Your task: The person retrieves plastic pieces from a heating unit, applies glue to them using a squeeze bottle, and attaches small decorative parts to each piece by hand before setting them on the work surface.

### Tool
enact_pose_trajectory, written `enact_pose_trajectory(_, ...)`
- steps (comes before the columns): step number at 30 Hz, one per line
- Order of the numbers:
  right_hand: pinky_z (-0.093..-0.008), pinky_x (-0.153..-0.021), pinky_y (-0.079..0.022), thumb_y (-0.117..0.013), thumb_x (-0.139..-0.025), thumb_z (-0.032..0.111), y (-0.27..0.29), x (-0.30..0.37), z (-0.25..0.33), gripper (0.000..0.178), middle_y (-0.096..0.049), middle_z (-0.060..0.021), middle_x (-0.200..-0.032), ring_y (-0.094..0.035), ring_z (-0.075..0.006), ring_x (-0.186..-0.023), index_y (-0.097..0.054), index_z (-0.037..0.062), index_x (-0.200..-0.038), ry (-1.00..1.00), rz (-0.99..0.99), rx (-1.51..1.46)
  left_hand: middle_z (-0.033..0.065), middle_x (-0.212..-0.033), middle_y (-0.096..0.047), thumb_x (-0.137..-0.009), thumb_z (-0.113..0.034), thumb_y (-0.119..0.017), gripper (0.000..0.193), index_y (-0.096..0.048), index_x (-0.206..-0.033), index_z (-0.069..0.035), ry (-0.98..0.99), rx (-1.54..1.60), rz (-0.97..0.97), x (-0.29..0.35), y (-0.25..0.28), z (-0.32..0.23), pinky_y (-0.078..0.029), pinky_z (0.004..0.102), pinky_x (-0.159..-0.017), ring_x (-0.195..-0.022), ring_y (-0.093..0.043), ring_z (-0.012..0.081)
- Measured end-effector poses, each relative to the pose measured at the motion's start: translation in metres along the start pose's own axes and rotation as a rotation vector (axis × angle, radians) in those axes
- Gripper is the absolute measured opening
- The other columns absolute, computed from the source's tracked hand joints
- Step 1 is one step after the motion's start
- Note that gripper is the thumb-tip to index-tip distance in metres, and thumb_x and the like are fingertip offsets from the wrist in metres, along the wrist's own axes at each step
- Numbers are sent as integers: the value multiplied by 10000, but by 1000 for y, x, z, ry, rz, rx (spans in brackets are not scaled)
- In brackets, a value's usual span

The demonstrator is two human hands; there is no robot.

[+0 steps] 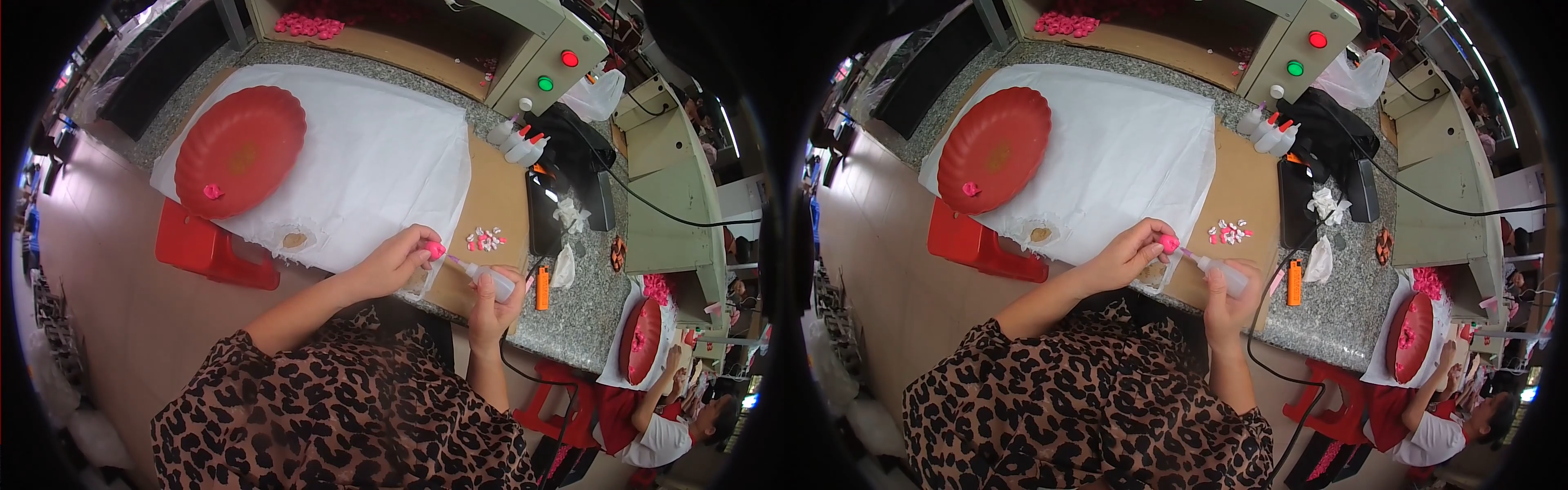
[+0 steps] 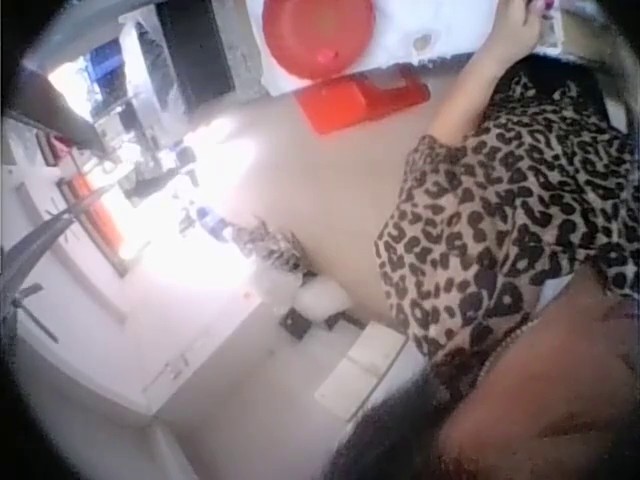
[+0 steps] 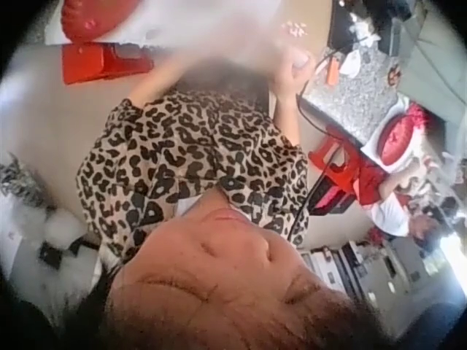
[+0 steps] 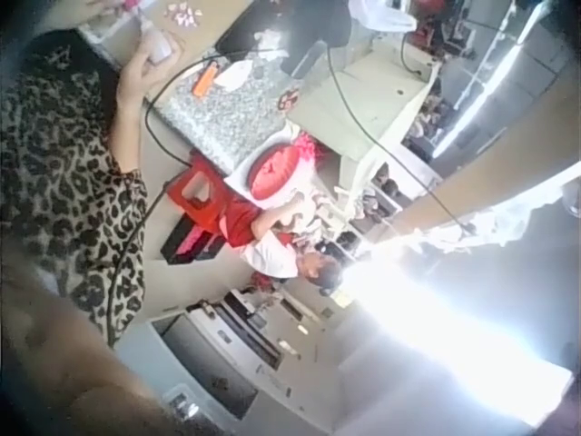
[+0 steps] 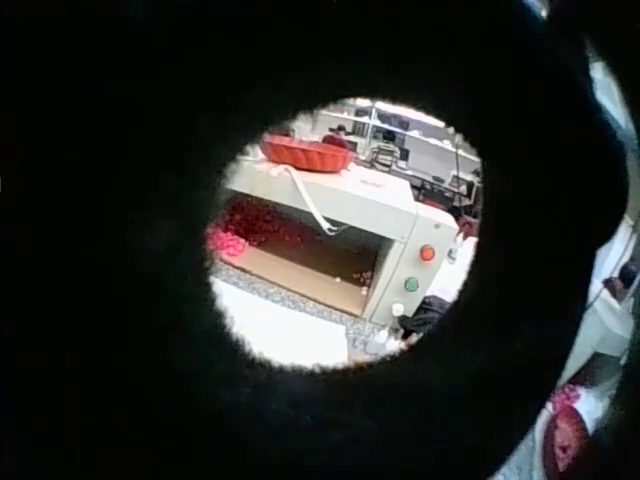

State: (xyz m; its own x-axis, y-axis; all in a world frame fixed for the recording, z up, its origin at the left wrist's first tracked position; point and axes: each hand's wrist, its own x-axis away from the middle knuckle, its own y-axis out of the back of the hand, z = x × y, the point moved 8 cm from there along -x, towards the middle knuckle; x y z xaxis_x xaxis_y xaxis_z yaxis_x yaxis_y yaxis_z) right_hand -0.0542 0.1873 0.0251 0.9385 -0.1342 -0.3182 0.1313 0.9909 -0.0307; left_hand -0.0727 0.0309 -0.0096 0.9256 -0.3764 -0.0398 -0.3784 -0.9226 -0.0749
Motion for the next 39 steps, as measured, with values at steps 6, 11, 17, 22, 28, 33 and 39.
enact_pose_trajectory(6, -226, -586, -456, -532, -794, 69, 1, 2, -1, 188, -446, -92, -904, -511, -130, -676, -425, -9, -927, 0, 34, 23, 72, -927, -482, -875, -66, -369, 176, -384, -1032, 13, -1, -24, -4, 0, 0, -2, -413, 233, -728, -791, -501, 107)
enact_pose_trajectory(11, -231, -575, -452, -535, -789, 60, 2, 1, 1, 180, -465, -93, -863, -509, -131, -650, -424, -7, -915, 19, 7, 49, 85, -974, -472, -868, -42, -377, 181, -380, -1038, 21, 6, 23, -10, 0, 0, 2, -420, 241, -763, -838, -508, 116)
enact_pose_trajectory(17, -237, -560, -442, -530, -788, 49, 2, 10, 5, 187, -477, -113, -851, -509, -147, -632, -412, -9, -921, 11, -88, -64, 100, -1008, -426, -805, 27, -462, 159, -416, -956, 11, -155, 31, -93, 2, 3, 2, -416, 272, -852, -949, -485, 165)
enact_pose_trajectory(22, -235, -580, -441, -529, -792, 51, -4, 18, 2, 197, -457, -107, -875, -506, -145, -649, -406, -6, -934, 61, -45, -37, 102, -998, -408, -775, 48, -496, 151, -417, -900, 16, -178, 31, -139, 2, 4, -1, -439, 274, -837, -952, -480, 178)
enact_pose_trajectory(28, -238, -602, -443, -528, -794, 44, -6, 19, 3, 197, -434, -99, -896, -500, -143, -681, -404, -7, -938, 79, 4, 17, 107, -992, -401, -769, 56, -498, 149, -416, -887, 17, -202, -25, -165, 3, 5, -4, -448, 276, -830, -946, -480, 187)
enact_pose_trajectory(33, -236, -608, -443, -525, -793, 35, -5, 18, 2, 193, -433, -99, -894, -498, -140, -684, -404, -7, -937, 116, 19, 65, 106, -990, -401, -767, 59, -497, 147, -416, -882, 16, -203, -27, -164, 3, 4, -4, -449, 277, -829, -945, -479, 187)
enact_pose_trajectory(39, -230, -605, -444, -525, -790, 31, -1, 16, -1, 193, -443, -97, -888, -502, -135, -672, -407, -5, -938, 62, -14, 24, 106, -999, -401, -766, 63, -494, 149, -417, -883, 13, -194, -14, -169, 3, 6, -2, -447, 274, -829, -951, -477, 187)
